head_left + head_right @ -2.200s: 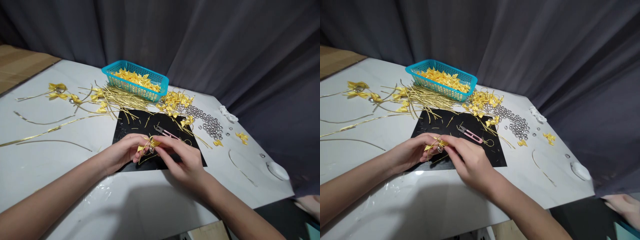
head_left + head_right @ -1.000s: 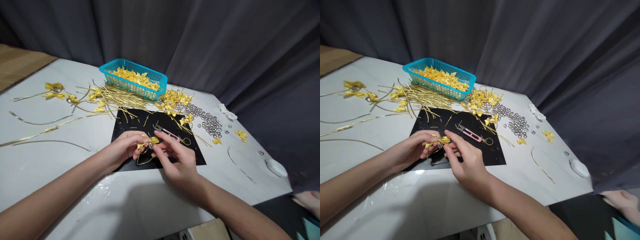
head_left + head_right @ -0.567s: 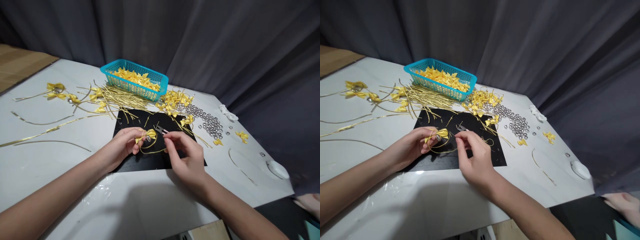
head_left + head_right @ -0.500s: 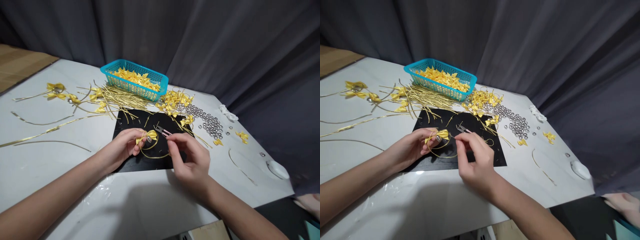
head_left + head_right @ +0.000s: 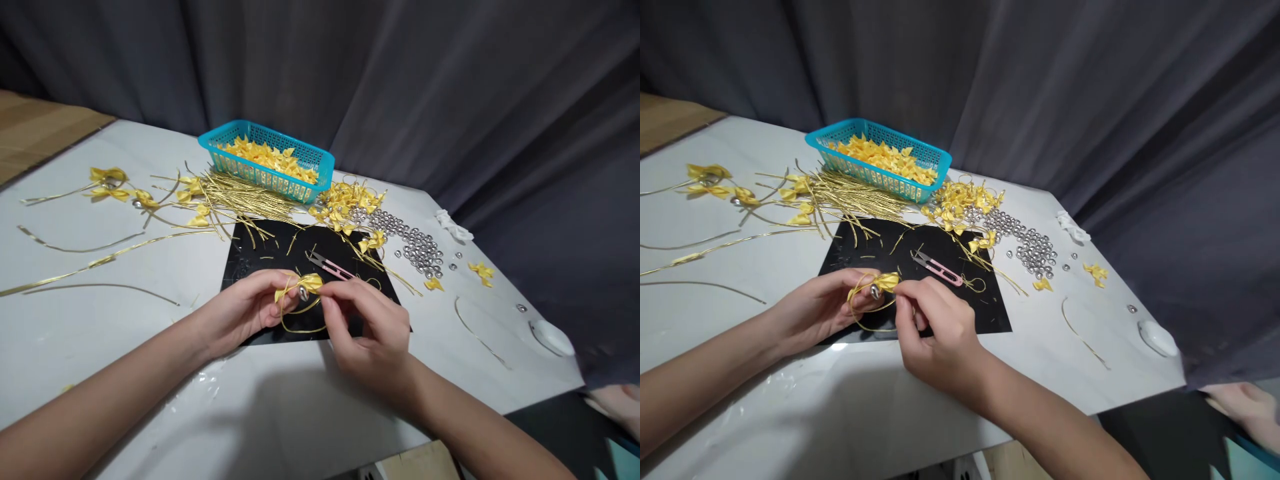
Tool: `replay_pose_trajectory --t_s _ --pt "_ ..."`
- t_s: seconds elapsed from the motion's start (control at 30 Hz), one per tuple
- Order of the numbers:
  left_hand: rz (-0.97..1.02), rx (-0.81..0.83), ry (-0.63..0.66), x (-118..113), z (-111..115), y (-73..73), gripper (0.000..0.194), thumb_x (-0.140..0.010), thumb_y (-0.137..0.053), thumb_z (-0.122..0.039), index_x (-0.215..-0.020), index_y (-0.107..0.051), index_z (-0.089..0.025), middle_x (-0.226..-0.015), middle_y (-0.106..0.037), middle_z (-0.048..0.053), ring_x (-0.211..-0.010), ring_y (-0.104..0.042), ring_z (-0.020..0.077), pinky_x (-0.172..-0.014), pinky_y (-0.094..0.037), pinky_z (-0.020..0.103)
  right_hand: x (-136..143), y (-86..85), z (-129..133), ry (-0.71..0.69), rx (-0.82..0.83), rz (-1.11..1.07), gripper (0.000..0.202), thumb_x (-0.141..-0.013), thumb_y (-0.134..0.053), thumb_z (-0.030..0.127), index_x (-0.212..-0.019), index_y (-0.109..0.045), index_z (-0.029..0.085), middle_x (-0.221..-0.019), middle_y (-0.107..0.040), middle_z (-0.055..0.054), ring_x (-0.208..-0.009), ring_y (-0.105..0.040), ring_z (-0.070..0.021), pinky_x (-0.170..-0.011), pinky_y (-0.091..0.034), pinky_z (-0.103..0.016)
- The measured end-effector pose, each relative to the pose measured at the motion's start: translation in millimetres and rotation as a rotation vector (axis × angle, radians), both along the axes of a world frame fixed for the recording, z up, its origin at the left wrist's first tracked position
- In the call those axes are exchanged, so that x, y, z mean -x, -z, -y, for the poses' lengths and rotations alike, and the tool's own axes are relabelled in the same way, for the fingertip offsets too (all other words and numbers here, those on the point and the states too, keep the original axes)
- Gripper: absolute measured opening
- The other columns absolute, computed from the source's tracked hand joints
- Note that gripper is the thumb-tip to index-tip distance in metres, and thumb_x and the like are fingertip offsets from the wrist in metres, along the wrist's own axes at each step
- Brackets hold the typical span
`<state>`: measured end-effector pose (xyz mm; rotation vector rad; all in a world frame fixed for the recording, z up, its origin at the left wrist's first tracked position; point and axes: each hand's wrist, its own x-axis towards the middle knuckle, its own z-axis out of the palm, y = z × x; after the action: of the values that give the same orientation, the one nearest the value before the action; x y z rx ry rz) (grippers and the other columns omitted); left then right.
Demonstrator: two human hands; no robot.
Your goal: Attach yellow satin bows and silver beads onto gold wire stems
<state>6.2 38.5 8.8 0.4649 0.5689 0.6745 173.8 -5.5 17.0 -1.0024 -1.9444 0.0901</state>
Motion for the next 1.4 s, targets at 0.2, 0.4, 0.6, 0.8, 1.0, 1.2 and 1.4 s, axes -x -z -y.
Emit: replay_pose_trajectory --t_s 0.2,0.4,0.6,0.8,1.0,1.2,1.4 --pt "0.005 -0.010 0.016 -0.6 0.8 -1.1 0.014 -0.066 -0.062 -0.010 -0.053 -0.058 -0.011 -0.050 -0.050 -0.003 -0.044 -0.042 0.0024 -0.039 -0.036 0.008 0.3 0.3 0.1 -0.005 0.000 0.000 0.015 -0.079 -0.053 0.002 -0.086 -0.058 0.014 -0.069 -0.061 -0.003 -0.052 -0.047 -0.0069 -0.046 -0.041 -0.020" --pt "-0.024 -0.070 0.013 -1.5 2.5 -3.7 0.016 -0.064 -0.061 -0.011 -0.050 -0.054 -0.012 -0.049 -0.048 -0.003 -0.041 -0.036 0.0019 -0.036 -0.033 0.008 -0.5 0.6 0.6 -0.015 0.008 0.003 0.015 -0.078 -0.054 0.002 -0.086 -0.059 0.014 -0.066 -0.057 -0.001 -0.052 -0.045 -0.0068 -0.047 -0.039 -0.020" --pt "-0.061 -0.108 0.026 -1.5 2.2 -5.6 0.016 -0.065 -0.061 -0.012 -0.051 -0.054 -0.012 -0.046 -0.046 -0.005 -0.040 -0.032 0.0020 -0.033 -0.032 0.007 -0.1 0.6 0.5 -0.017 -0.013 0.008 0.016 -0.077 -0.055 0.001 -0.086 -0.059 0.013 -0.063 -0.055 0.000 -0.052 -0.044 -0.0070 -0.048 -0.039 -0.020" --pt "-0.056 -0.110 0.030 -3.6 0.1 -3.6 0.014 -0.065 -0.059 -0.012 -0.051 -0.054 -0.013 -0.045 -0.044 -0.006 -0.039 -0.032 0.0023 -0.034 -0.032 0.007 -0.2 1.4 -0.6 -0.030 -0.018 0.014 0.016 -0.077 -0.055 0.000 -0.086 -0.059 0.013 -0.063 -0.055 0.000 -0.053 -0.045 -0.0071 -0.049 -0.039 -0.021" --pt "-0.114 -0.167 0.028 -3.1 2.7 -3.3 0.015 -0.064 -0.060 -0.015 -0.050 -0.055 -0.013 -0.046 -0.046 -0.005 -0.039 -0.034 0.0014 -0.034 -0.031 0.007 2.2 6.8 1.0 -0.002 -0.023 -0.009 0.016 -0.077 -0.056 0.001 -0.086 -0.059 0.013 -0.067 -0.062 -0.002 -0.052 -0.051 -0.0072 -0.047 -0.042 -0.020" --pt "-0.185 -0.245 -0.001 -3.6 3.0 -3.3 0.016 -0.064 -0.061 -0.019 -0.050 -0.056 -0.014 -0.044 -0.046 -0.006 -0.035 -0.034 0.0014 -0.032 -0.030 0.009 3.6 11.9 0.5 -0.006 -0.036 -0.016 0.018 -0.077 -0.057 0.001 -0.089 -0.060 0.015 -0.069 -0.064 -0.002 -0.057 -0.056 -0.0088 -0.050 -0.046 -0.019" --pt "-0.251 -0.282 -0.019 -6.3 1.1 -3.9 0.016 -0.061 -0.061 -0.020 -0.049 -0.054 -0.015 -0.042 -0.044 -0.007 -0.035 -0.031 0.0015 -0.031 -0.027 0.009 4.2 11.9 0.0 -0.006 -0.045 -0.038 0.018 -0.078 -0.056 0.001 -0.089 -0.060 0.015 -0.070 -0.063 -0.001 -0.058 -0.055 -0.0085 -0.053 -0.048 -0.019"
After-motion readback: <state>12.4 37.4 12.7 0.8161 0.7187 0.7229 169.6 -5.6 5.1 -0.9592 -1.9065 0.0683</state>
